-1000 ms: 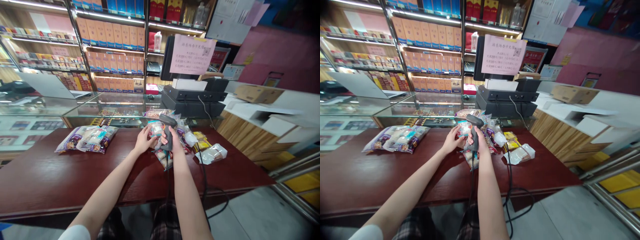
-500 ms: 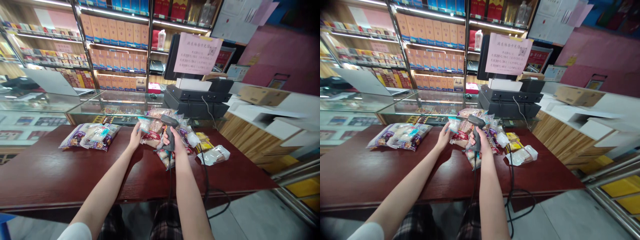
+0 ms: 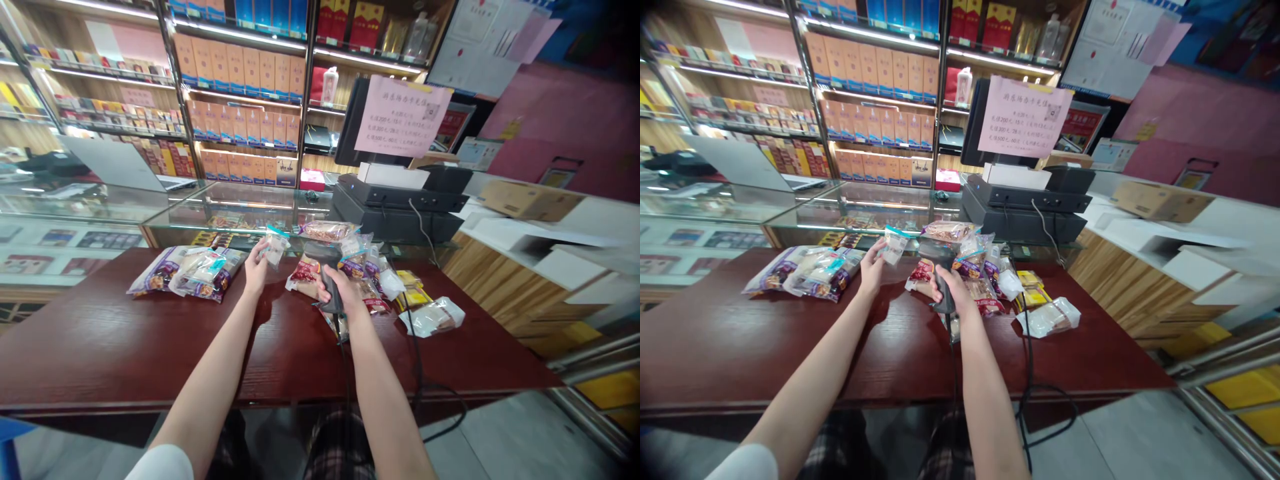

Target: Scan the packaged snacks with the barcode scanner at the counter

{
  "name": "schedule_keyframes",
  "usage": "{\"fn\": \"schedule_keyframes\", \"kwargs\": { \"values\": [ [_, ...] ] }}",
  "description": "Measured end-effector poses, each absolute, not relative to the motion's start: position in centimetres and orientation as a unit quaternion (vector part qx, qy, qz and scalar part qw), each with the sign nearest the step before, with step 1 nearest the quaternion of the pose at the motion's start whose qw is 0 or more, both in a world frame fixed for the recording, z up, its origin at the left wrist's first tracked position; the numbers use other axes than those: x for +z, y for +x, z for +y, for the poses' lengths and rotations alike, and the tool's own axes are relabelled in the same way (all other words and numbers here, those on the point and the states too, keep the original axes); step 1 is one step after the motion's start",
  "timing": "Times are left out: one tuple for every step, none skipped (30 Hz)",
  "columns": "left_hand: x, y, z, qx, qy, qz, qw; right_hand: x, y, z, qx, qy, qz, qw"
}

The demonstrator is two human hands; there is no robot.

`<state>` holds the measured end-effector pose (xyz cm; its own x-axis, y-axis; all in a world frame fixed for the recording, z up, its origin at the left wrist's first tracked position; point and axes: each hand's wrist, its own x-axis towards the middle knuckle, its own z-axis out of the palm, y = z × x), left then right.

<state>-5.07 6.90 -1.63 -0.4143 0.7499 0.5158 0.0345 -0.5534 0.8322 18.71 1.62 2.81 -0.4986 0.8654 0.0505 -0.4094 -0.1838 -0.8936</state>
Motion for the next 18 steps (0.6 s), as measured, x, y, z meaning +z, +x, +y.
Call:
{"fn": "schedule_keyframes", "kwargs": {
  "values": [
    [-1.58, -5.02, 6.78, 0.734, 0.49, 0.405, 0.24, 2.72, 18.57, 1.63, 0.73, -0.248, -0.466, 0.434],
    [-1.55, -4.98, 6.69, 0.731, 0.494, 0.406, 0.238, 2.63, 18.47, 1.68, 0.73, -0.252, -0.465, 0.432],
    [-1.55, -4.96, 6.64, 0.729, 0.497, 0.408, 0.237, 2.53, 18.41, 1.75, 0.73, -0.257, -0.464, 0.431],
    [-1.56, -4.96, 6.63, 0.727, 0.499, 0.41, 0.235, 2.43, 18.39, 1.84, 0.731, -0.26, -0.463, 0.43],
    [-1.58, -4.97, 6.64, 0.726, 0.499, 0.413, 0.231, 2.34, 18.38, 1.93, 0.731, -0.261, -0.461, 0.43],
    [-1.61, -4.99, 6.67, 0.725, 0.5, 0.415, 0.228, 2.28, 18.4, 2.01, 0.732, -0.261, -0.459, 0.431],
    [-1.64, -5.02, 6.7, 0.725, 0.5, 0.417, 0.225, 2.23, 18.41, 2.08, 0.732, -0.26, -0.458, 0.432],
    [-1.66, -5.05, 6.72, 0.725, 0.5, 0.418, 0.224, 2.21, 18.43, 2.12, 0.732, -0.258, -0.459, 0.433],
    [-1.69, -5.08, 6.74, 0.726, 0.498, 0.418, 0.223, 2.21, 18.44, 2.13, 0.731, -0.256, -0.46, 0.434],
    [-1.71, -5.11, 6.75, 0.727, 0.496, 0.419, 0.224, 2.23, 18.44, 2.13, 0.73, -0.255, -0.463, 0.434],
    [-1.72, -5.14, 6.75, 0.728, 0.496, 0.418, 0.224, 2.26, 18.43, 2.11, 0.728, -0.253, -0.466, 0.434],
    [-1.73, -5.16, 6.75, 0.728, 0.496, 0.417, 0.223, 2.31, 18.42, 2.07, 0.728, -0.252, -0.469, 0.432],
    [-1.73, -5.17, 6.73, 0.729, 0.498, 0.414, 0.221, 2.36, 18.41, 2.03, 0.728, -0.251, -0.471, 0.43],
    [-1.71, -5.18, 6.7, 0.729, 0.502, 0.411, 0.221, 2.41, 18.41, 1.99, 0.729, -0.251, -0.472, 0.428],
    [-1.68, -5.17, 6.65, 0.728, 0.505, 0.407, 0.222, 2.45, 18.41, 1.94, 0.729, -0.252, -0.472, 0.427],
    [-1.63, -5.15, 6.59, 0.727, 0.509, 0.404, 0.223, 2.49, 18.42, 1.9, 0.73, -0.252, -0.472, 0.426],
    [-1.56, -5.12, 6.5, 0.725, 0.512, 0.404, 0.222, 2.52, 18.44, 1.87, 0.73, -0.253, -0.47, 0.426],
    [-1.49, -5.09, 6.4, 0.721, 0.517, 0.409, 0.214, 2.55, 18.47, 1.85, 0.731, -0.253, -0.468, 0.427]
  ]
}}
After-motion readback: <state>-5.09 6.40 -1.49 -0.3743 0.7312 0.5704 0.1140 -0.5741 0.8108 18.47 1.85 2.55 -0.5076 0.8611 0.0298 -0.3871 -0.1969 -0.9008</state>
